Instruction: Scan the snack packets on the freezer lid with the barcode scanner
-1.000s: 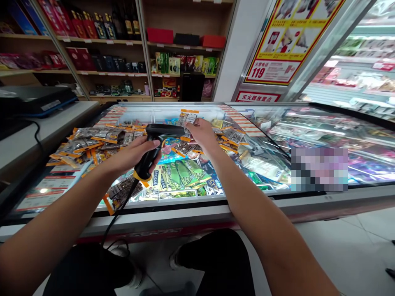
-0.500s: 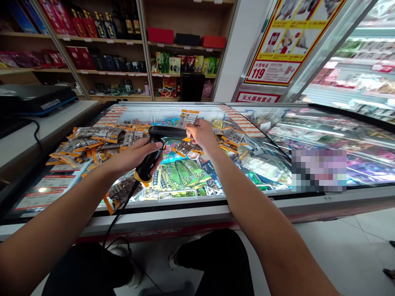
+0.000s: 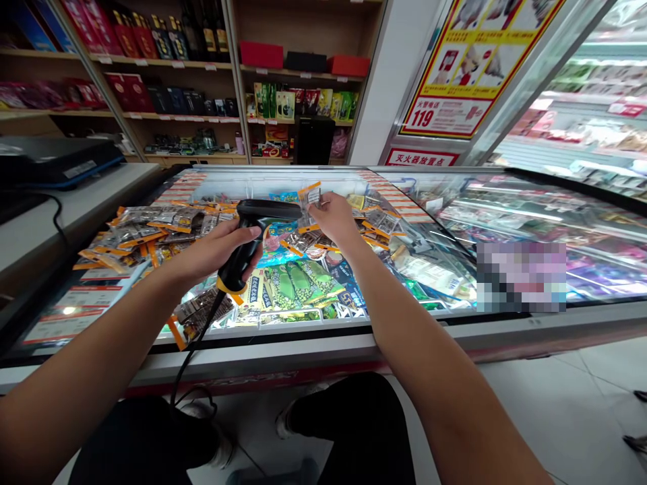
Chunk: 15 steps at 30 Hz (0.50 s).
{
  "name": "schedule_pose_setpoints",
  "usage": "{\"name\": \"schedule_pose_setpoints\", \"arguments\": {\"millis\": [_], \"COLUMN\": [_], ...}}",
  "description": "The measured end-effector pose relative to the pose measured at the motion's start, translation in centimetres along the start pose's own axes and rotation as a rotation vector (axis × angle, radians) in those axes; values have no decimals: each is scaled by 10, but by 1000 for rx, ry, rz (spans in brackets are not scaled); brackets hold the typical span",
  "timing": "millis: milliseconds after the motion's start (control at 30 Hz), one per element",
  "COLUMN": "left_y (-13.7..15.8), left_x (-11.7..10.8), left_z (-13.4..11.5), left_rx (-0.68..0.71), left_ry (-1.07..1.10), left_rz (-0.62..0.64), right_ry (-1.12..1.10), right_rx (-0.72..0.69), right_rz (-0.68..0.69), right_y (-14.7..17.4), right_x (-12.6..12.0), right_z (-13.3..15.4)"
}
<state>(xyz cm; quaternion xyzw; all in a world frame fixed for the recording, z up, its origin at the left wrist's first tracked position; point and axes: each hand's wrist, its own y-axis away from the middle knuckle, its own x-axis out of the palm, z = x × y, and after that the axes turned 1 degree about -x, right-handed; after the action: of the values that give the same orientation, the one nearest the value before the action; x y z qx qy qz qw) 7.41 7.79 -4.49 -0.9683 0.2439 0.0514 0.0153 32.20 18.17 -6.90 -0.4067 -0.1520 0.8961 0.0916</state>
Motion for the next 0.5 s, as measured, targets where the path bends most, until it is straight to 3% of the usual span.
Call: {"name": "schedule_pose_setpoints", "arguments": {"millis": [133, 200, 267, 300, 400, 500], "left_y": [0, 0, 1, 1, 3, 6], "left_x": [-5, -9, -14, -17, -24, -27], "left_z": [-6, -9, -12, -13, -19, -24], "left_rx": [33, 48, 71, 86, 122, 134], "left_ry": [36, 58, 68, 73, 105, 136], "left_rz": [-79, -127, -156, -159, -164, -198], "right_ry": [350, 348, 186, 67, -145, -120], "right_rx": [-88, -175, -291, -340, -565, -759], "right_rz": [-48, -104, -58, 36, 550, 720], "right_y": [-5, -2, 10, 19, 58, 92], "right_x": [-1, 2, 7, 12, 32, 54], "right_z": [-15, -11, 5, 16, 53, 79]}}
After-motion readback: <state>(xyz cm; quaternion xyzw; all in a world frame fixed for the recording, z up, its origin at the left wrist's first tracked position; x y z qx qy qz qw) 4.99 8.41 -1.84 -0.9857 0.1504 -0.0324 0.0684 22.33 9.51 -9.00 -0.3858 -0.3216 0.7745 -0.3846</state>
